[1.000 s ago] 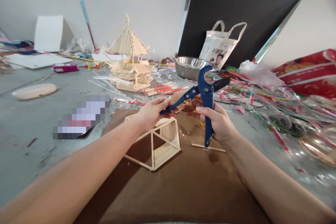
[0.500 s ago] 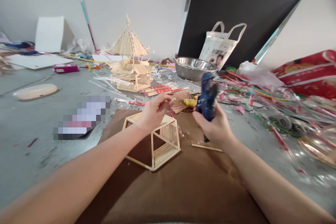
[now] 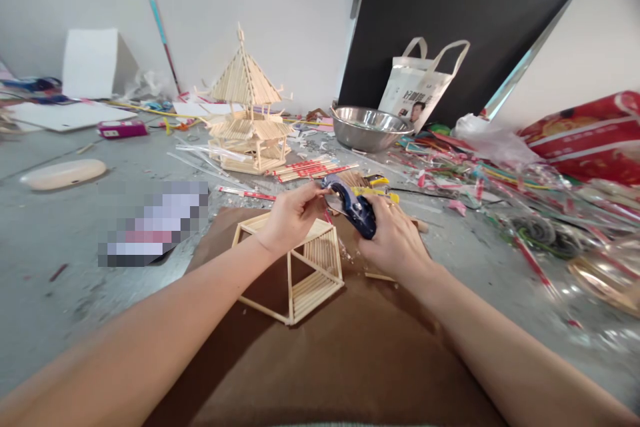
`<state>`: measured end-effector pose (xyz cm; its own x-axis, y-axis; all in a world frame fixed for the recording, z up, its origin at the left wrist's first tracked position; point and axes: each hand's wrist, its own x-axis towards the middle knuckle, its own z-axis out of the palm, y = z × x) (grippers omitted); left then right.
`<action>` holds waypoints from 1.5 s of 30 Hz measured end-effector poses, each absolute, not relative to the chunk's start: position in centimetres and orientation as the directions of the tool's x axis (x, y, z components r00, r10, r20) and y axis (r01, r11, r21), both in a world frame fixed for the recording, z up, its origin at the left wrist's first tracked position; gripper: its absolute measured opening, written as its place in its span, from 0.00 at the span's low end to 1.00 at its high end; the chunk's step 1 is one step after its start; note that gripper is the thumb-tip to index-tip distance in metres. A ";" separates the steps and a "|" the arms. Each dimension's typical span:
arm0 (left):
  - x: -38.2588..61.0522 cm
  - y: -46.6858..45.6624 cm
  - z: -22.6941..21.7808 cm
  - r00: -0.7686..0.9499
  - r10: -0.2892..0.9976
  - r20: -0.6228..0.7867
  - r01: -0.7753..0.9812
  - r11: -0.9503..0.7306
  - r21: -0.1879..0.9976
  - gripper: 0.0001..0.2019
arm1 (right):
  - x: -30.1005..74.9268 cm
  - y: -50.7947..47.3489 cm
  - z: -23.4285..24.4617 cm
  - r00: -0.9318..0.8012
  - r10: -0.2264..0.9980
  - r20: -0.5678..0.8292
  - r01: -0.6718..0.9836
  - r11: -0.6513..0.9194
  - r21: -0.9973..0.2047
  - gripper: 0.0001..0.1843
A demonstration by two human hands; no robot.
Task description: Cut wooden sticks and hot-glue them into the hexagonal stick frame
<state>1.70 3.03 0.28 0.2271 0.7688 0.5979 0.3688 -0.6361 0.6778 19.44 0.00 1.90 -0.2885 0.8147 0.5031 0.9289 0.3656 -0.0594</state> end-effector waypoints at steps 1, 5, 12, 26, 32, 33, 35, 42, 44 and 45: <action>1.7 3.0 0.3 0.233 0.769 0.596 0.379 -0.636 0.672 0.09 | 19.4 0.0 1.9 -0.294 0.814 0.501 0.927 0.370 -0.057 0.23; 1.7 2.9 0.5 0.254 0.756 0.603 0.375 -0.652 0.659 0.08 | 19.4 -0.1 1.8 -0.289 0.819 0.496 0.929 0.365 -0.062 0.23; 1.7 3.1 0.3 0.268 0.714 0.647 0.354 -0.698 0.623 0.07 | 19.3 -0.3 2.0 -0.267 0.854 0.448 0.942 0.328 -0.065 0.21; 1.6 3.0 0.7 0.267 0.737 0.621 0.402 -0.670 0.624 0.07 | 19.3 -0.3 2.5 -0.240 0.914 0.327 0.962 0.269 -0.045 0.18; 1.7 3.1 0.6 0.267 0.744 0.613 0.383 -0.665 0.641 0.08 | 19.2 -0.3 2.7 -0.227 0.937 0.264 0.969 0.245 -0.034 0.17; 1.7 3.1 0.6 0.267 0.745 0.611 0.375 -0.664 0.646 0.09 | 19.2 -0.3 2.7 -0.228 0.938 0.260 0.969 0.244 -0.029 0.17; 1.8 3.0 0.6 0.265 0.749 0.607 0.362 -0.661 0.657 0.09 | 19.3 -0.2 2.7 -0.227 0.940 0.256 0.971 0.239 -0.019 0.16; 1.9 3.0 0.5 0.263 0.758 0.597 0.326 -0.652 0.685 0.10 | 19.2 -0.1 2.8 -0.192 0.952 0.239 0.980 0.197 0.002 0.14; 1.9 3.1 0.4 0.269 0.761 0.591 0.323 -0.649 0.689 0.10 | 19.2 -0.1 2.8 -0.185 0.955 0.232 0.982 0.189 0.004 0.14; 1.9 3.1 0.4 0.269 0.764 0.587 0.324 -0.645 0.692 0.10 | 19.2 -0.1 2.8 -0.183 0.956 0.229 0.982 0.187 0.005 0.13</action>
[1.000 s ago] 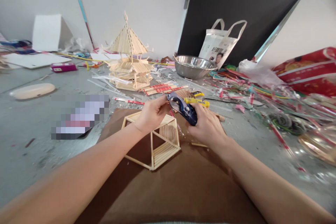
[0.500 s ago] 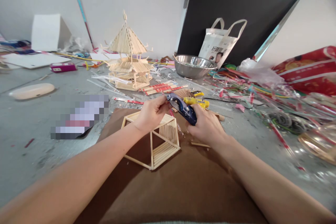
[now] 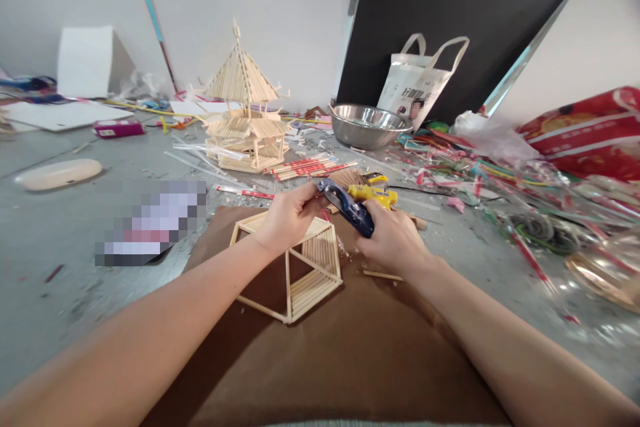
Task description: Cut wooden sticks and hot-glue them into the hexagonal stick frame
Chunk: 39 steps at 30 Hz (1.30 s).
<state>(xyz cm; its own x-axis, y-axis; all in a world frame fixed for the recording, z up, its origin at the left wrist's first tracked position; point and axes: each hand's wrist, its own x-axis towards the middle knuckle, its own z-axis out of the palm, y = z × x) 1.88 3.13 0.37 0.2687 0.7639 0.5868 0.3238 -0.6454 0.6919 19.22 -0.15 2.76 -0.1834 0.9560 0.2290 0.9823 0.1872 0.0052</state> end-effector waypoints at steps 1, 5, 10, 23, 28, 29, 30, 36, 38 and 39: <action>1.9 3.2 0.3 0.268 0.767 0.583 0.326 -0.641 0.695 0.10 | 19.2 -0.1 2.7 -0.182 0.957 0.226 0.983 0.186 0.004 0.13; 1.9 3.3 0.4 0.264 0.781 0.565 0.336 -0.624 0.705 0.10 | 19.2 -0.1 2.7 -0.173 0.958 0.229 0.983 0.184 -0.028 0.12; 2.0 3.2 0.7 0.268 0.790 0.552 0.324 -0.613 0.720 0.09 | 19.0 0.0 2.6 -0.171 0.954 0.245 0.975 0.200 -0.098 0.11; 0.4 3.7 2.5 0.442 0.897 -0.026 0.494 -0.219 0.842 0.14 | 23.4 2.4 3.8 0.156 0.863 0.480 0.959 -0.017 -0.282 0.18; -0.3 3.8 3.0 0.590 0.769 -0.245 0.651 -0.275 0.707 0.12 | 26.1 4.2 3.1 0.230 0.852 0.470 0.967 -0.147 -0.208 0.23; -0.2 3.7 3.1 0.629 0.724 -0.284 0.663 -0.309 0.682 0.10 | 26.5 4.6 2.7 0.244 0.853 0.461 0.965 -0.167 -0.201 0.24; -0.2 3.6 3.2 0.664 0.677 -0.317 0.668 -0.348 0.658 0.09 | 26.9 4.8 2.4 0.256 0.855 0.451 0.963 -0.185 -0.195 0.24; 0.6 2.9 3.6 0.705 0.553 -0.444 0.705 -0.478 0.524 0.09 | 27.3 5.0 1.9 0.268 0.893 0.362 0.962 -0.226 -0.156 0.29; 0.8 2.6 3.6 0.679 0.569 -0.464 0.733 -0.483 0.480 0.08 | 27.1 4.7 2.1 0.233 0.913 0.334 0.971 -0.197 -0.139 0.29; 0.9 2.5 3.7 0.667 0.580 -0.467 0.744 -0.488 0.457 0.08 | 27.0 4.5 2.2 0.217 0.920 0.325 0.974 -0.184 -0.132 0.29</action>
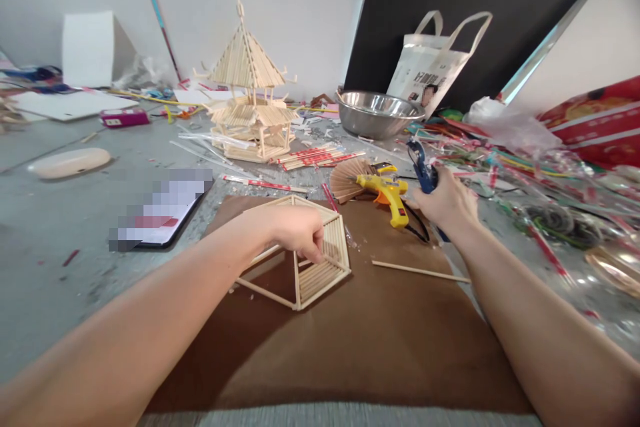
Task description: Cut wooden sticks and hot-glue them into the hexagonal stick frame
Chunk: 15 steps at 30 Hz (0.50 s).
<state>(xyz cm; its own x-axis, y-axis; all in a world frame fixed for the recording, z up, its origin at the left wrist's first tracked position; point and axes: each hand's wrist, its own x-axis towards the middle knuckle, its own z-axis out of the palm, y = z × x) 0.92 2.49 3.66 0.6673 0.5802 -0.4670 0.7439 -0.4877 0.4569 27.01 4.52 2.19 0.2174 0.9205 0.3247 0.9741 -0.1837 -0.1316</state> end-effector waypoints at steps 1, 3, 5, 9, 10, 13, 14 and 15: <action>1.0 2.4 3.7 0.659 0.589 -0.468 0.752 -0.493 0.438 0.08 | 26.9 4.4 2.2 0.207 0.924 0.320 0.976 -0.175 -0.126 0.29; 1.0 2.3 3.7 0.654 0.592 -0.471 0.756 -0.500 0.422 0.07 | 26.9 4.3 2.2 0.192 0.932 0.308 0.980 -0.163 -0.117 0.28; 1.0 2.3 3.8 0.656 0.578 -0.485 0.754 -0.491 0.436 0.06 | 26.9 4.4 2.1 0.189 0.936 0.298 0.980 -0.161 -0.115 0.27; 0.9 2.5 3.5 0.663 0.560 -0.498 0.748 -0.466 0.472 0.07 | 27.2 5.0 1.5 0.210 0.920 0.330 0.976 -0.180 -0.120 0.29; 0.9 2.5 3.5 0.662 0.556 -0.502 0.748 -0.461 0.477 0.07 | 27.3 5.2 1.4 0.220 0.913 0.343 0.974 -0.188 -0.125 0.30; 0.7 2.7 3.1 0.660 0.532 -0.531 0.751 -0.438 0.494 0.08 | 27.5 5.5 1.1 0.241 0.900 0.364 0.969 -0.203 -0.140 0.31; 0.7 2.8 3.0 0.657 0.525 -0.541 0.753 -0.425 0.503 0.08 | 27.5 5.6 1.1 0.238 0.901 0.362 0.970 -0.199 -0.141 0.31; 0.7 2.8 2.9 0.657 0.519 -0.547 0.753 -0.414 0.511 0.08 | 27.5 5.6 1.1 0.236 0.903 0.360 0.970 -0.197 -0.142 0.31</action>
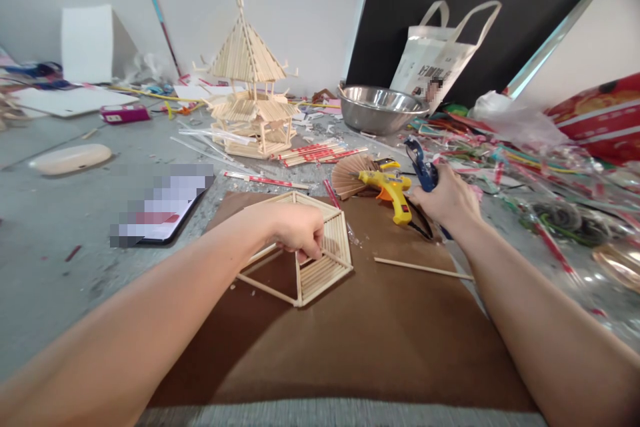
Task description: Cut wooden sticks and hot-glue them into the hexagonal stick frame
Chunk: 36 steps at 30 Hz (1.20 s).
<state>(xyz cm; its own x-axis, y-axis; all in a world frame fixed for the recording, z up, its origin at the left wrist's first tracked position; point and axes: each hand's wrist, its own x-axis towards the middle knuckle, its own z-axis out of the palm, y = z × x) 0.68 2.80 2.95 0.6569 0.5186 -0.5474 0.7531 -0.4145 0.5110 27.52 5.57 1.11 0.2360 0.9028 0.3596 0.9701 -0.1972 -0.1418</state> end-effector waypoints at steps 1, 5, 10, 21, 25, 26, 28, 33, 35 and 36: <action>0.7 2.8 2.9 0.658 0.516 -0.548 0.752 -0.411 0.516 0.09 | 27.5 5.6 1.1 0.235 0.904 0.357 0.970 -0.197 -0.141 0.31; 0.8 2.8 2.9 0.653 0.548 -0.523 0.757 -0.440 0.484 0.08 | 27.4 5.5 1.2 0.241 0.904 0.353 0.969 -0.206 -0.135 0.31; 0.9 2.6 3.1 0.638 0.554 -0.535 0.770 -0.448 0.455 0.07 | 27.2 5.1 1.5 0.212 0.922 0.324 0.977 -0.188 -0.104 0.27; 1.2 2.3 3.0 0.651 0.568 -0.503 0.757 -0.534 0.376 0.07 | 27.0 5.2 1.4 0.223 0.920 0.323 0.975 -0.202 -0.098 0.27; 1.4 2.0 3.3 0.648 0.586 -0.487 0.758 -0.560 0.334 0.07 | 27.2 5.5 1.0 0.224 0.912 0.343 0.974 -0.199 -0.108 0.27; 1.5 1.9 3.4 0.642 0.592 -0.487 0.761 -0.570 0.310 0.08 | 27.3 5.6 1.0 0.224 0.912 0.344 0.974 -0.198 -0.109 0.27; 1.6 1.8 3.5 0.632 0.602 -0.488 0.765 -0.588 0.264 0.08 | 27.3 5.6 1.0 0.220 0.913 0.344 0.975 -0.194 -0.109 0.27; 1.4 2.0 3.4 0.631 0.577 -0.519 0.758 -0.601 0.254 0.09 | 27.3 5.6 0.8 0.213 0.912 0.349 0.977 -0.189 -0.102 0.27; 1.3 2.1 3.3 0.628 0.555 -0.545 0.757 -0.597 0.264 0.10 | 27.3 5.7 0.7 0.217 0.911 0.351 0.976 -0.193 -0.101 0.27; 1.2 2.2 3.3 0.625 0.550 -0.553 0.759 -0.593 0.267 0.10 | 27.3 5.7 0.7 0.217 0.911 0.352 0.976 -0.194 -0.100 0.26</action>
<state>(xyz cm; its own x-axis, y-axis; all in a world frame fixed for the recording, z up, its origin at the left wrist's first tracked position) 1.24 2.20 3.28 0.6251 0.5504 -0.5535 0.7592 -0.5933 0.2675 27.31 5.69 0.66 0.2169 0.9107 0.3515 0.9759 -0.1938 -0.0999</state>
